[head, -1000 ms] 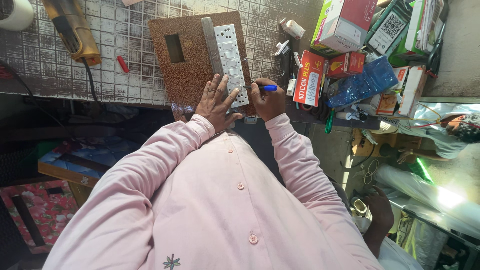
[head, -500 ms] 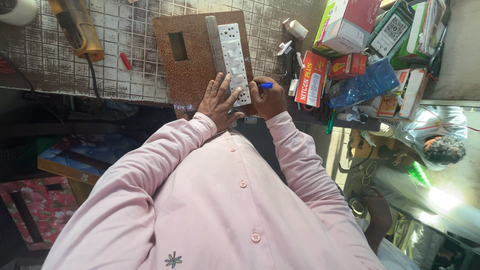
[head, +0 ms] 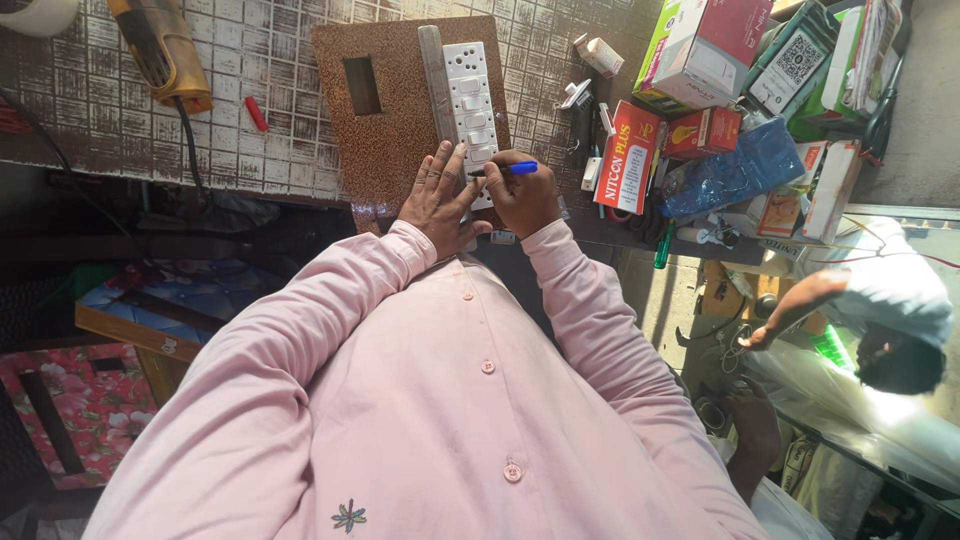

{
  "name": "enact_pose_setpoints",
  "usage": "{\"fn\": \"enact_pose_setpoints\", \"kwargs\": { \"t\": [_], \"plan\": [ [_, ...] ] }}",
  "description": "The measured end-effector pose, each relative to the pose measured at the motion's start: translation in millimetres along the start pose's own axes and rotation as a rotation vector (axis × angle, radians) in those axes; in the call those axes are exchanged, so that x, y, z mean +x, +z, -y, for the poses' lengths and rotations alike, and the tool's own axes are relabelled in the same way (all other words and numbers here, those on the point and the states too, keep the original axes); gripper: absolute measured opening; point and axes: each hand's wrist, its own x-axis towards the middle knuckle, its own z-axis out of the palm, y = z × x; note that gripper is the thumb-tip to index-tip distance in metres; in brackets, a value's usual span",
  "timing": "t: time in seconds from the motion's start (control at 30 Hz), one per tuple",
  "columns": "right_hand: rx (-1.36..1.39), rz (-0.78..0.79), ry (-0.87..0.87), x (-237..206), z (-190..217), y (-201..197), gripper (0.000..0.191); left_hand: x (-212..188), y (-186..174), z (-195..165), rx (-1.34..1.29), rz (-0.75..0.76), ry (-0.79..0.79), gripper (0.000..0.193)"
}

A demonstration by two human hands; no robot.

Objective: The person arranges multiple white electrical sockets on a brown board, uses a ruler and pen to mark positions, and then uses a screwdriver to secure the sockets to the board.

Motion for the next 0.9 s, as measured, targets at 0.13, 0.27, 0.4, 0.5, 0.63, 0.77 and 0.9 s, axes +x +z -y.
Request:
{"fn": "enact_pose_setpoints", "kwargs": {
  "t": [0.13, 0.27, 0.4, 0.5, 0.63, 0.77, 0.9],
  "plan": [
    [0.001, 0.023, -0.024, -0.2, -3.4, 5.0, 0.011, 0.1, 1.0, 0.9, -0.020, -0.034, 0.016, 0.083],
    [-0.042, 0.002, -0.102, -1.0, -3.0, 6.8, 0.011, 1.0, 2.5, 0.8, -0.019, -0.026, 0.009, 0.084],
    [-0.042, 0.055, -0.107, -1.2, 1.5, 6.4, 0.011, 1.4, 3.8, 1.4, -0.004, 0.003, 0.000, 0.087],
    [-0.042, 0.066, -0.129, -0.1, 5.8, 3.8, 0.011, 1.0, 4.6, 2.0, -0.004, 0.005, -0.001, 0.088],
    [-0.036, 0.096, -0.092, 2.0, 10.3, -0.2, 0.010, 1.9, 5.1, 1.9, 0.015, 0.000, 0.007, 0.089],
    [-0.015, 0.005, -0.110, 0.9, 11.0, -1.2, 0.009, 1.7, 4.4, 1.0, -0.002, 0.009, 0.004, 0.087],
    [0.060, -0.225, -0.104, -8.9, 1.4, -12.2, 0.006, -0.7, 3.6, 0.9, -0.009, -0.002, -0.007, 0.082]
  ]
}}
